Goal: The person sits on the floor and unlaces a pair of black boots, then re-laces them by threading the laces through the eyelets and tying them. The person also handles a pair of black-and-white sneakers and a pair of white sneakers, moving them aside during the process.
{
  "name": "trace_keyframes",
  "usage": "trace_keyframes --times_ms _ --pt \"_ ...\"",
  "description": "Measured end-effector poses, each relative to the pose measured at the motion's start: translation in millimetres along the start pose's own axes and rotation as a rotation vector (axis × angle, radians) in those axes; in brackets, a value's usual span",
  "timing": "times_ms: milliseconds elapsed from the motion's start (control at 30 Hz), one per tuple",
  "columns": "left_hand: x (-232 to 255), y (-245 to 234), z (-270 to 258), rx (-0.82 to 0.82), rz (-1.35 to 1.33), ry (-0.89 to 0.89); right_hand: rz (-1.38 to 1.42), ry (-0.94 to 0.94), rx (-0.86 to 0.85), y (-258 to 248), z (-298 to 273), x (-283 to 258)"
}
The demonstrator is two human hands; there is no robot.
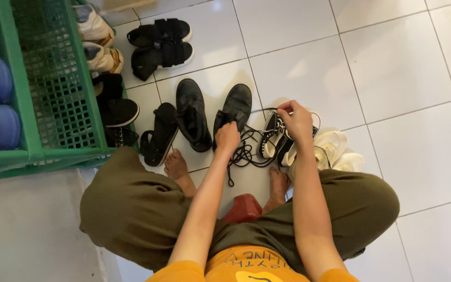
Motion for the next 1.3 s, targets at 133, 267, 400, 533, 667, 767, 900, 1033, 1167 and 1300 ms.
trace_keyframes --times_ms 133,267,400,533,667,767,900,1033,1167,1300 --pt "1.7 13.8 -23.8 -0.093 0.027 -0.030 0.000 -0.032 -0.149 15.0 -2.0 -3.8" --pt "4.5 11.6 -38.2 -0.347 -0.011 -0.058 -0.050 -0.098 -0.220 28.5 -6.7 -10.4" --pt "18.5 -27.1 -19.6 -0.231 -0.181 0.102 -0.010 -0.108 -0.375 48.7 -13.7 -17.2" --pt "63.6 -72.3 -16.8 0.131 -0.463 0.617 0.146 -0.199 -0.470 59.1 -16.3 -31.4" --pt "62.4 -69.8 -9.3 -0.047 -0.663 0.419 0.282 -0.218 -0.495 46.9 -13.1 -29.1" --pt "39.6 -70.3 -5.6 -0.149 -0.853 0.187 0.200 0.028 -0.468 35.5 -6.4 -3.9" --pt "12.3 -85.4 -3.8 0.038 -0.843 0.066 0.371 0.073 -0.421 26.3 -1.0 18.6" --pt "1.3 -99.5 -2.2 0.121 -0.721 0.035 0.168 0.197 -0.184 10.9 1.8 45.6" --pt "6.2 -112.3 -6.6 0.195 -0.752 0.019 -0.425 0.061 0.064 -13.9 -6.3 26.5" --pt "53.9 -97.2 -7.9 0.060 -0.768 0.156 -0.295 -0.558 -0.007 12.6 -25.2 -38.3"
Point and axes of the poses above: each hand's wrist, its own z-axis towards the middle knuckle, its own y-axis out of the palm, x = y × z, the point moved 6 cm from there along z, towards the middle knuckle, and after that the axes turned 2 degrees about y, right-handed, at the moved point
